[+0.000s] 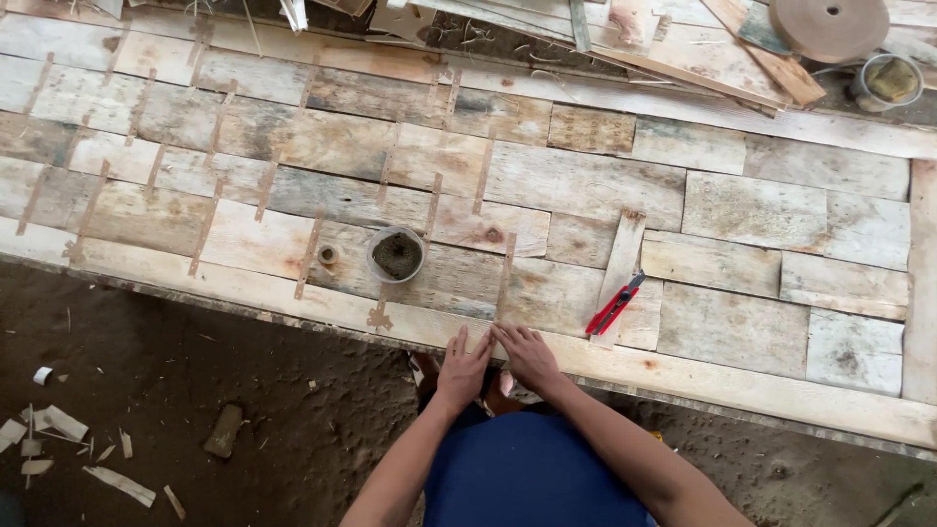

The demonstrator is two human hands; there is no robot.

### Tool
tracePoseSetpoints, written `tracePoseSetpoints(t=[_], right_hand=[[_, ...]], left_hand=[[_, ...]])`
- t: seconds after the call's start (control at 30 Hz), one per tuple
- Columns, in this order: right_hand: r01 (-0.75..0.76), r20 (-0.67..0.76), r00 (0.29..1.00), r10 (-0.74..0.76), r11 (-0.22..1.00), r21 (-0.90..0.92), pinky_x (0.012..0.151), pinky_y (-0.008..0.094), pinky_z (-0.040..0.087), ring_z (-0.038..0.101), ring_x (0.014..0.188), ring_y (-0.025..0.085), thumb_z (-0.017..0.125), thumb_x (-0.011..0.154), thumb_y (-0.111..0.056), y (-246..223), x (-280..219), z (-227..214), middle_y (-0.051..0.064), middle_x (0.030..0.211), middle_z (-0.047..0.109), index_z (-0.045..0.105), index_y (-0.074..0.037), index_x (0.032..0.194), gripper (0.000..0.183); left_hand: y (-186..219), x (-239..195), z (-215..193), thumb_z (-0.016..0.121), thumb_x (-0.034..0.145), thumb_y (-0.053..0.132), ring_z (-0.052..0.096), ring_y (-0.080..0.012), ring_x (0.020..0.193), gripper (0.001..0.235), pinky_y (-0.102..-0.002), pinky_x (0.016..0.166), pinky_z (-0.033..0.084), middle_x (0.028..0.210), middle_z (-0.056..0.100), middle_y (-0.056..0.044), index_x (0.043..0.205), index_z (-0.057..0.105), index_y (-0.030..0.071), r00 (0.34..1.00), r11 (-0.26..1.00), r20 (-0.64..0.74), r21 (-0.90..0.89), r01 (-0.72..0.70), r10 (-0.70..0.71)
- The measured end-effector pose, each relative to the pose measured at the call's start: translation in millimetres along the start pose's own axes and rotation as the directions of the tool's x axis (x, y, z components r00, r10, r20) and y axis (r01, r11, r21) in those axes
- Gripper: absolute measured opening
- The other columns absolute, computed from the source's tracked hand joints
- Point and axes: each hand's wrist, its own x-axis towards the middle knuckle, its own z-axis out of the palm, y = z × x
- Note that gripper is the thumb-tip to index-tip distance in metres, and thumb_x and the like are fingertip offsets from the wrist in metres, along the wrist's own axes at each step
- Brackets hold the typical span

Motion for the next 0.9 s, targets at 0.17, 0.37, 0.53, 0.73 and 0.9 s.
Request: tracePoseSetpoints(t=[0.17,0.37,0.53,0.73,0.9], right_hand=[[-0.04,0.045,0.998,0.039,0.999,0.022,0.082,0.039,0.05,0.057,0.11,0.025,0.051,0.075,-0.007,-0.8,1.4,0.1,0.001,0.141,0.048,0.035,-0.022,0.156,0.085],[-0.028,0.026,0.999,0.027,0.999,0.045,0.081,0.039,0.05,0.058,0.107,0.027,0.044,0.08,-0.003,-3.7,7.1,-15.0,0.004,0.138,0.051,0.036,-0.019,0.157,0.079],[0.058,-0.047,0.997,-0.061,0.996,-0.065,0.08,0.037,0.048,0.059,0.102,0.025,0.043,0.081,-0.004,-1.2,5.9,-8.7,0.004,0.131,0.056,0.044,-0.018,0.149,0.07],[0.11,-0.138,0.981,-0.135,0.979,-0.174,0.078,0.035,0.046,0.058,0.105,0.023,0.042,0.082,-0.007,0.4,5.0,-6.9,0.005,0.133,0.055,0.049,-0.014,0.14,0.059],[0.137,-0.167,0.97,-0.174,0.967,-0.214,0.085,0.036,0.048,0.055,0.122,0.026,0.048,0.072,-0.011,1.7,-0.5,-1.6,0.01,0.14,0.054,0.04,-0.008,0.153,0.081]], left_hand=[[-2.5,1.7,-6.5,0.059,0.088,0.015,0.035,-0.0574,0.139,0.065,-0.059,0.108,0.037,0.164,0.033,0.0,0.151,0.046,0.016,0.993,0.999,0.121,-0.053,0.007,-0.001],[-9.7,1.9,1.1,0.059,0.087,0.015,0.04,-0.058,0.136,0.055,-0.059,0.104,0.04,0.16,0.037,0.0,0.142,0.052,0.018,0.998,0.996,0.062,-0.082,-0.023,0.028],[-13.3,0.6,19.2,0.054,0.087,0.017,0.047,-0.0555,0.13,0.048,-0.056,0.097,0.043,0.147,0.05,-0.001,0.135,0.056,0.019,0.998,0.996,-0.025,-0.068,-0.063,0.062],[-7.8,6.4,21.9,0.049,0.09,0.017,0.051,-0.0515,0.128,0.051,-0.054,0.096,0.042,0.154,0.044,0.001,0.141,0.051,0.019,0.997,0.997,0.067,-0.062,-0.04,0.045],[-0.2,15.2,14.9,0.049,0.089,0.017,0.053,-0.0389,0.125,0.038,-0.051,0.1,0.039,0.142,0.056,-0.004,0.124,0.064,0.014,1.0,0.998,0.0,-0.053,-0.029,0.029]])
